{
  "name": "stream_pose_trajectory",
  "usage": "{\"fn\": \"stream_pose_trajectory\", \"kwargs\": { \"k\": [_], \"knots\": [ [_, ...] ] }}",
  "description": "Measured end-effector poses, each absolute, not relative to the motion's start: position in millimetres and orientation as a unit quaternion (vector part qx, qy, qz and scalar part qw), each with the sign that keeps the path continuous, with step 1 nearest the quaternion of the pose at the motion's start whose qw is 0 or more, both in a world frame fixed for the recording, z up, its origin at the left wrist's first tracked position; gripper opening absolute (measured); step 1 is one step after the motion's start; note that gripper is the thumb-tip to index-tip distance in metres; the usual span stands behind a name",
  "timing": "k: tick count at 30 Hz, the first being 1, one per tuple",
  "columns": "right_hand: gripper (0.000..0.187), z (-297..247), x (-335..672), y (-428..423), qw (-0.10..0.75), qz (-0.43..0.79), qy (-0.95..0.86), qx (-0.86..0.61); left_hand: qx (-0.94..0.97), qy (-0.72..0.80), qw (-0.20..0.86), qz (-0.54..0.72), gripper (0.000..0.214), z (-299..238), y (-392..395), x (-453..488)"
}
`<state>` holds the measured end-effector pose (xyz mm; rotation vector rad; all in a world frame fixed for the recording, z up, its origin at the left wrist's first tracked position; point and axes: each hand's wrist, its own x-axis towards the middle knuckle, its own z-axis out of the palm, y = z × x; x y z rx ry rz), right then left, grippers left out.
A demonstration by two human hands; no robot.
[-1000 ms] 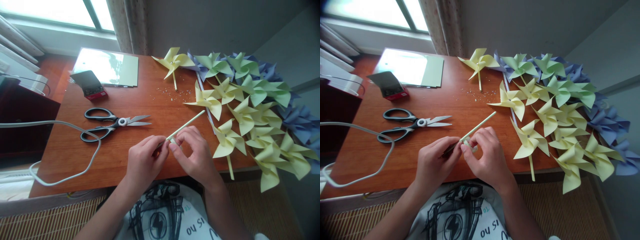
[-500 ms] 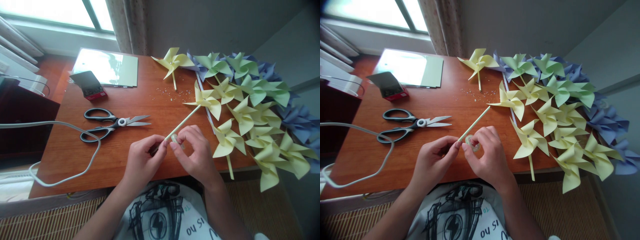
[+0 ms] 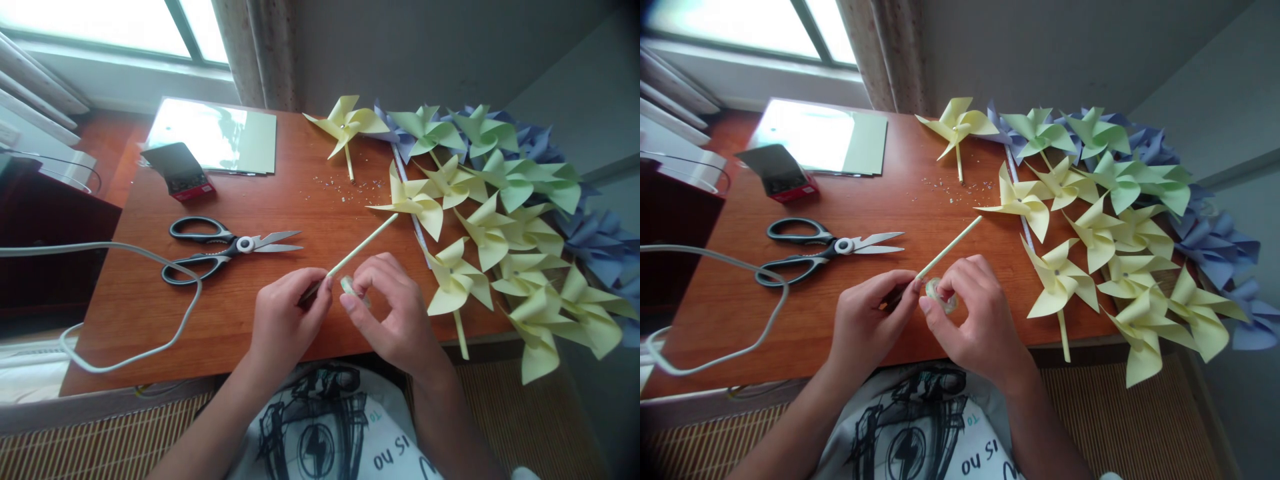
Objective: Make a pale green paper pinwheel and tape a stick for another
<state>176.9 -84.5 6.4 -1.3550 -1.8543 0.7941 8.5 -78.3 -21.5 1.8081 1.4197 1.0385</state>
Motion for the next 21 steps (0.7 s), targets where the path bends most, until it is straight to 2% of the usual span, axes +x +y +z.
{"fn": "stream_pose_trajectory", "kwargs": {
  "k": [10, 21],
  "knots": [
    [0.022, 4.1, 176.3, -81.9, 0.353, 0.304, -0.71, -0.528, 0.752, 0.522, 0.172, 0.365, 0.008, -28.1, -82.4, 8.5],
    [0.023, 3.1, 175.8, -81.8, 0.352, 0.307, -0.706, -0.533, 0.752, 0.518, 0.179, 0.367, 0.007, -28.0, -83.0, 9.8]
  ]
}}
